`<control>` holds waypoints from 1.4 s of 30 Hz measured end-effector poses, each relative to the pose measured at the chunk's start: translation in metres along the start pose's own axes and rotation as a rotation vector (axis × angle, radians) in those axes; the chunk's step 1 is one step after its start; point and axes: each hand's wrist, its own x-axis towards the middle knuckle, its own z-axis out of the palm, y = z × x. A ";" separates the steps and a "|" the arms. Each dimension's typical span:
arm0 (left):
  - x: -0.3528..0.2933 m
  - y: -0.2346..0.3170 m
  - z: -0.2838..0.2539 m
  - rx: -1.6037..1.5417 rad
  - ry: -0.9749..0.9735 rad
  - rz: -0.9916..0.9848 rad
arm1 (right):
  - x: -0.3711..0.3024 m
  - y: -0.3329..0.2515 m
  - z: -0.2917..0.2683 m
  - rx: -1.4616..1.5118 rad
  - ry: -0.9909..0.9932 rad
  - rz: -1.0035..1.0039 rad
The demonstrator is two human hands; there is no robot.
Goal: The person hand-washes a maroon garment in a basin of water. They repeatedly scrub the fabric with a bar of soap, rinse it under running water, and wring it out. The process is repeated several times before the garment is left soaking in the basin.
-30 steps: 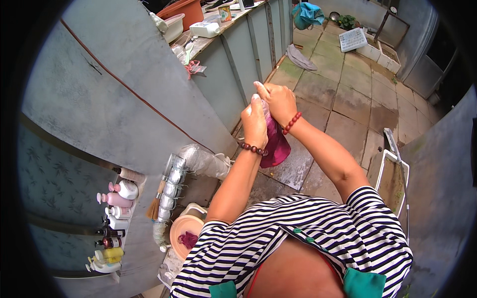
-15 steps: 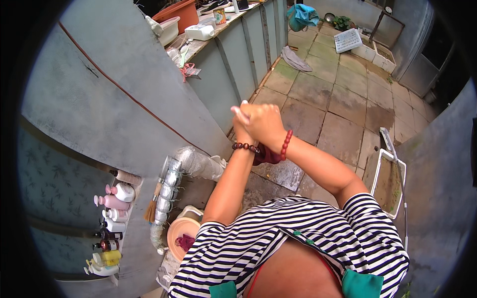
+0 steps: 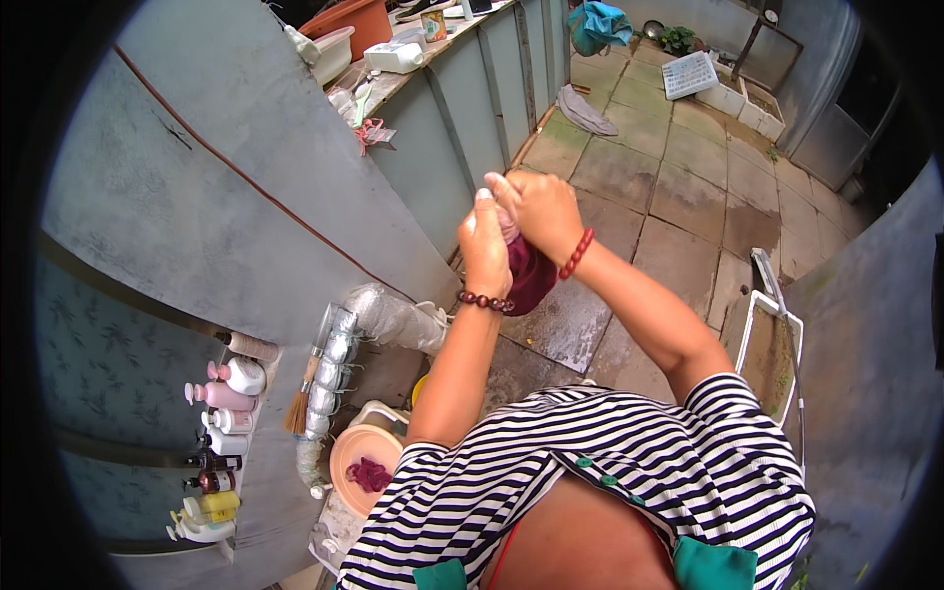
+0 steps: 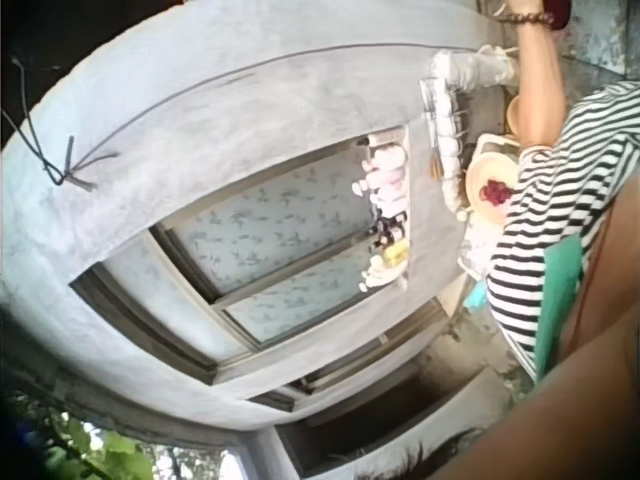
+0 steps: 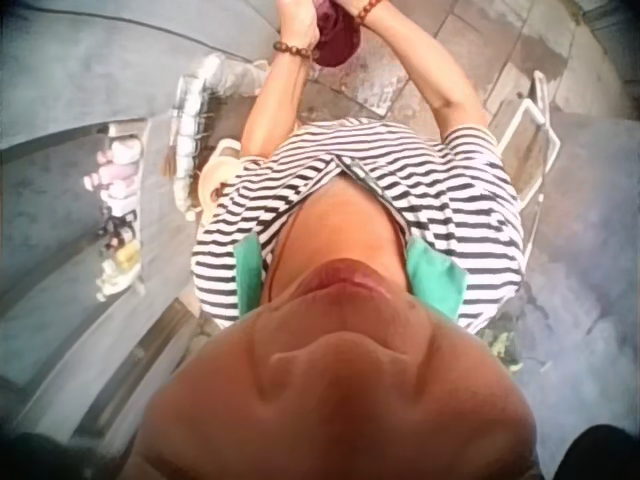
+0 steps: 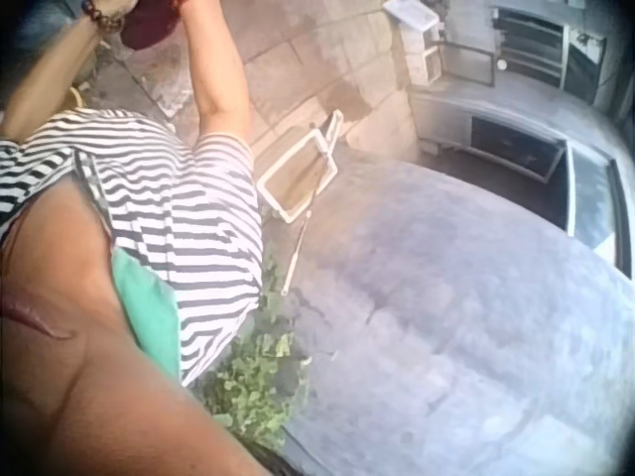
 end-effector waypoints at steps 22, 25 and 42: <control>0.004 0.011 0.002 -0.049 -0.119 0.005 | 0.013 0.040 0.004 0.314 -0.158 0.091; 0.009 0.016 -0.011 -0.061 -0.113 0.038 | -0.001 0.051 0.007 0.647 -0.345 0.232; 0.019 -0.010 -0.069 0.584 -0.278 0.081 | 0.010 0.030 -0.014 1.104 -0.347 0.456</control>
